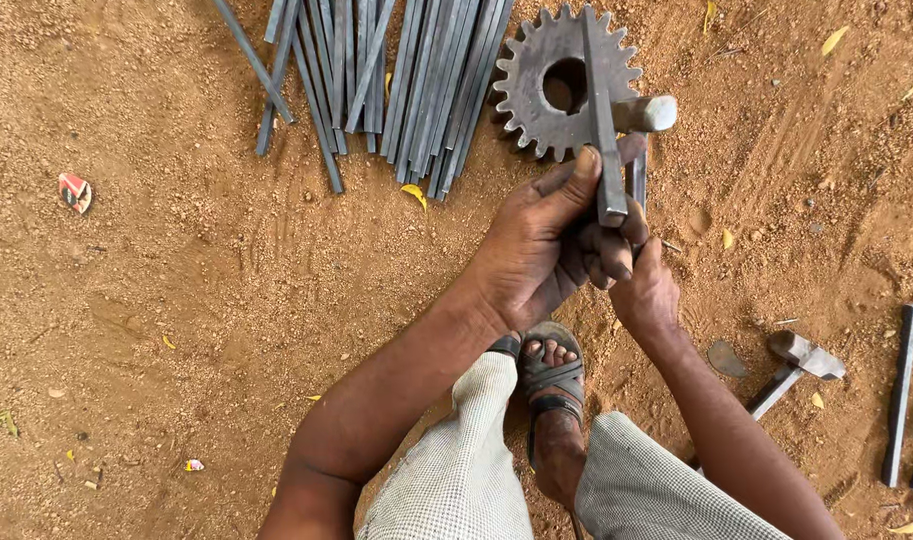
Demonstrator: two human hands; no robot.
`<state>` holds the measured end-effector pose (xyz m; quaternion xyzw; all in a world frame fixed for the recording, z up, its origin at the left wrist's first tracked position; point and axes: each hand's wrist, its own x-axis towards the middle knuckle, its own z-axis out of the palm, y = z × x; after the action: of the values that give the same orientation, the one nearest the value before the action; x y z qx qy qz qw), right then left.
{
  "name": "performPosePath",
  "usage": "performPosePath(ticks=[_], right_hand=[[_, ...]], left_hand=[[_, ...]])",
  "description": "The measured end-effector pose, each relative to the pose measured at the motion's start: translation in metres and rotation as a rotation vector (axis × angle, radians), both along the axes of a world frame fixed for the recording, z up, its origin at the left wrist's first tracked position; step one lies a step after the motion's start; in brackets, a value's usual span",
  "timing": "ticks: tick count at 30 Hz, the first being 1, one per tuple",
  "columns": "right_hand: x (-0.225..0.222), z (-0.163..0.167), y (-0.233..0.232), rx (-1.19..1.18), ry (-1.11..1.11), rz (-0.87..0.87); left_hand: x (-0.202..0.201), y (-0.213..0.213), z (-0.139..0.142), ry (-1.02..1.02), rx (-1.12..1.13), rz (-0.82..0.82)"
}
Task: The person strikes metal bars with a hammer while holding them against the teeth of a large gear on the ground.
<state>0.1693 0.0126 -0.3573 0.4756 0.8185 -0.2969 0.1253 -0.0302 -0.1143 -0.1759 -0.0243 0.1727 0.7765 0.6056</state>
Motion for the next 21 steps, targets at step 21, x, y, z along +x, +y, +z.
performPosePath(ticks=[21], right_hand=[[0.005,-0.022,-0.002,0.145,0.039,0.024]], left_hand=[[-0.007,0.002,0.005,0.048,-0.158,0.019]])
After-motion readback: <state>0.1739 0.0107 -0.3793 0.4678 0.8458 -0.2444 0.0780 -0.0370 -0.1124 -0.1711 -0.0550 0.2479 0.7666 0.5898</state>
